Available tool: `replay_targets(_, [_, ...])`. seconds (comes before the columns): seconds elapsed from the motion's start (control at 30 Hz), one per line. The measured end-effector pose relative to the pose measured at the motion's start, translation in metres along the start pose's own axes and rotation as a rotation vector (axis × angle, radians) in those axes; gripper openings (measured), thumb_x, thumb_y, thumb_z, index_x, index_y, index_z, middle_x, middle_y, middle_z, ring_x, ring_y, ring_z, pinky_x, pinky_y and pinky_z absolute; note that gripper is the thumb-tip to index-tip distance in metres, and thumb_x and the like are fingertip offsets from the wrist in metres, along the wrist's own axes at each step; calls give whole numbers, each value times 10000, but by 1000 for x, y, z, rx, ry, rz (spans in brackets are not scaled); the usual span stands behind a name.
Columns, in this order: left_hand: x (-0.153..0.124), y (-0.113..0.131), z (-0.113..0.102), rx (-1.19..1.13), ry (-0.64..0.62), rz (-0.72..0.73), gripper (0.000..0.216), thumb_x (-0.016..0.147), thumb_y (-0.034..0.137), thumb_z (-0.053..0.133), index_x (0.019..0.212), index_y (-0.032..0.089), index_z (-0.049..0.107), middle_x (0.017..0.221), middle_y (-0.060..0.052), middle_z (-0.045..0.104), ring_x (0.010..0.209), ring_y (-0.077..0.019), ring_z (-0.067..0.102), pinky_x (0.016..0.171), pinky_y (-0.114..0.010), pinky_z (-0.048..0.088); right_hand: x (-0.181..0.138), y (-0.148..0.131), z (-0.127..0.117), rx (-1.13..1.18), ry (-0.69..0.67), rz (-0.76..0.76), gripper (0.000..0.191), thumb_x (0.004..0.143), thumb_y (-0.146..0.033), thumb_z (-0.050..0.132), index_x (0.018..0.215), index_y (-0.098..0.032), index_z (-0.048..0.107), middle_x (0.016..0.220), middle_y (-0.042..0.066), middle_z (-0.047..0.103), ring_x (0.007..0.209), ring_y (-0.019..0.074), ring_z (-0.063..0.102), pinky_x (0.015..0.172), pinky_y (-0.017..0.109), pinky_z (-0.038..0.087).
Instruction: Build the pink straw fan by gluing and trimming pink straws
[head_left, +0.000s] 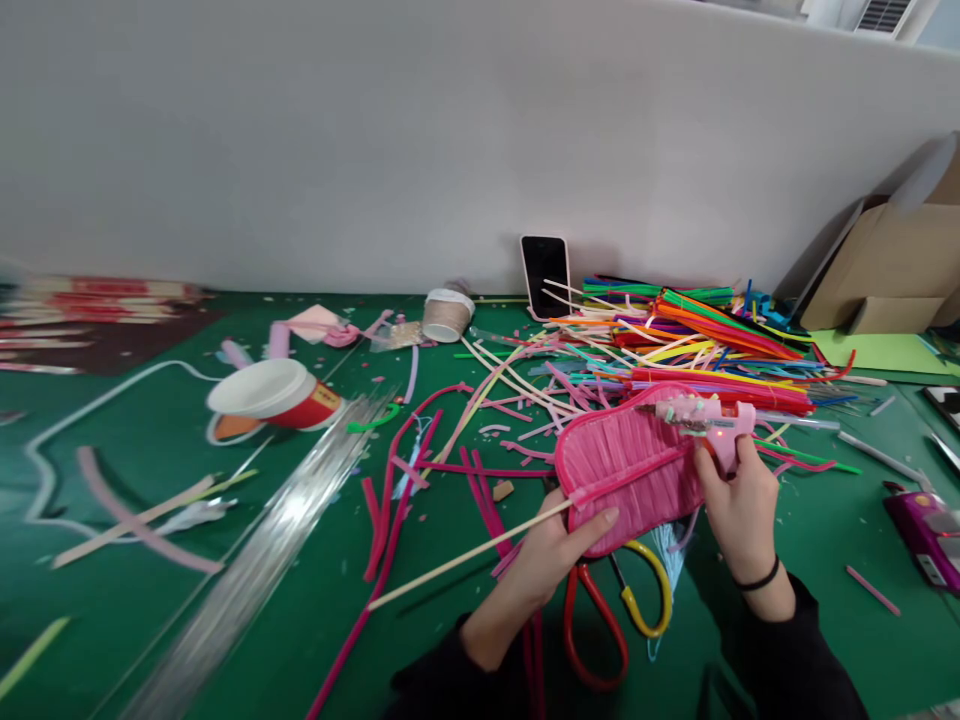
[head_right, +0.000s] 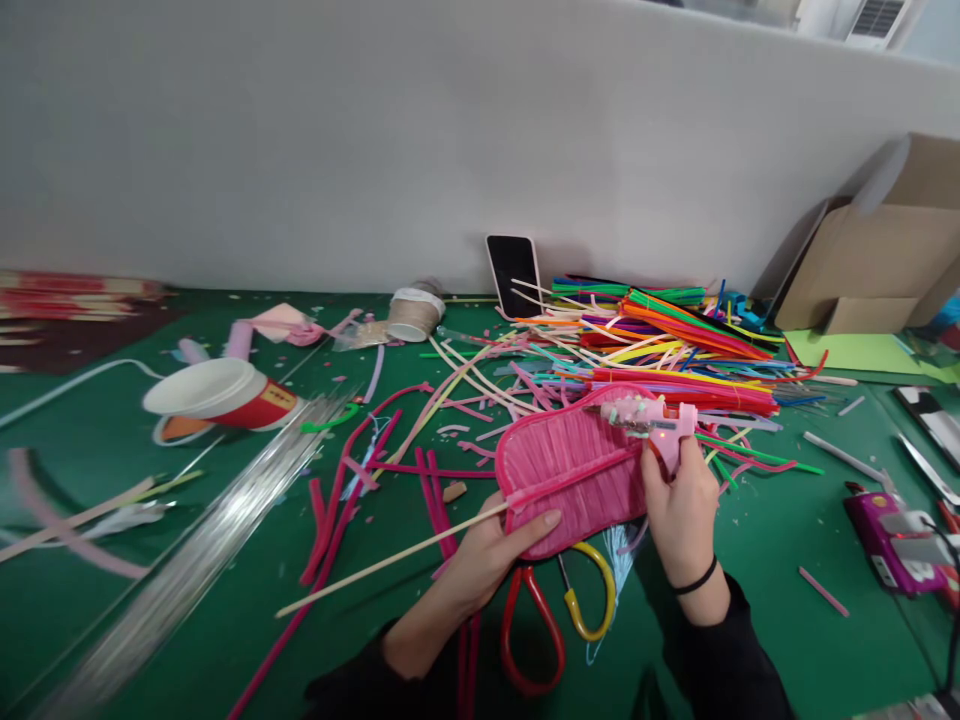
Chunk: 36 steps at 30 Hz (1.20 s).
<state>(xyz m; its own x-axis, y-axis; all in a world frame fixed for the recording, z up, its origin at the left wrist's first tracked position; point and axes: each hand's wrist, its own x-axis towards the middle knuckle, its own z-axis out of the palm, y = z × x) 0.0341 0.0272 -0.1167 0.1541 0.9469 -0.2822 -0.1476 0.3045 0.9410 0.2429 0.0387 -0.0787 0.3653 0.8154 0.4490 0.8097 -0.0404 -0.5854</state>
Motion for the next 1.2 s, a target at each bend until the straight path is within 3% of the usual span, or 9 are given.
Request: replay_targets(1.2, [0,-2,-1,-40,77,-44,553,616,400,867,1080,137,721,1067,-127,746,1000,-311,684,878,-398,551,8,6,-6,-80,83,56,396,910,-554,449,862,-191,598,583,13,567,455,163,438,498,276,321])
